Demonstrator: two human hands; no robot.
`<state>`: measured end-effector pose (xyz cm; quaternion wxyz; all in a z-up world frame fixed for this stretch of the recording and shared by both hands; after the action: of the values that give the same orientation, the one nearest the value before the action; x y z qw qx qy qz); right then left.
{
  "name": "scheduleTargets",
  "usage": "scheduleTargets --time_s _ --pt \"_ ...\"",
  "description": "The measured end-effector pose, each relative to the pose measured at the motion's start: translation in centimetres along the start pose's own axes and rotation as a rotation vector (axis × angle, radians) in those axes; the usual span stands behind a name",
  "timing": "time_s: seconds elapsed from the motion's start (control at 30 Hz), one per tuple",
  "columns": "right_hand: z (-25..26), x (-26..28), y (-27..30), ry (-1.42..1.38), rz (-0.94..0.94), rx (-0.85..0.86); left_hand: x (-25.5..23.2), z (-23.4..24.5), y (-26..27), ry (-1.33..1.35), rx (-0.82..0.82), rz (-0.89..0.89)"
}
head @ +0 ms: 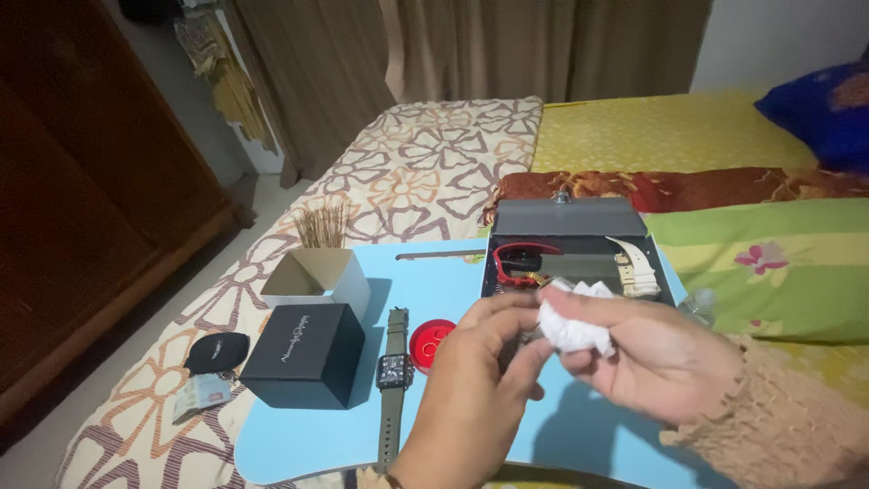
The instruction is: The person wipes a white watch with a cloth, places it in a black box, then wipes a silver bracelet and a beaded bracelet before putting them in a silver case. Finally, the person puts on a dark green smartwatch and adjusts the strap.
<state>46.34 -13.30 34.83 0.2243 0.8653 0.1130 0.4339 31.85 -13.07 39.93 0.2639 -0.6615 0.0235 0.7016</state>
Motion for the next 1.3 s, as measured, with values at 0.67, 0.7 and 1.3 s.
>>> scheduleTargets --time_s 0.67,0.7,1.3 --pt "-0.7 4.4 2.8 0.749 0.705 -0.027 3.6 -1.5 -0.3 0.427 0.070 0.529" --pt "-1.8 4.7 3.5 0.884 0.871 -0.058 3.5 -1.7 -0.3 0.445 0.074 0.521" --pt "-2.6 4.0 4.9 1.135 0.950 -0.151 2.6 -0.6 0.4 0.429 -0.032 0.542"
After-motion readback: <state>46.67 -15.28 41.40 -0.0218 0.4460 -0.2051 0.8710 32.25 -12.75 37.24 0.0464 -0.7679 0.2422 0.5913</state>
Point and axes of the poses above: each hand's wrist, its own y-axis away from the middle knuckle, its own z-axis out of the back of the hand, x = y × z, the point moved 8 cm from there along -y, towards the middle knuckle, and after that the axes turned 4 degrees about -x, right-handed, at the moved point
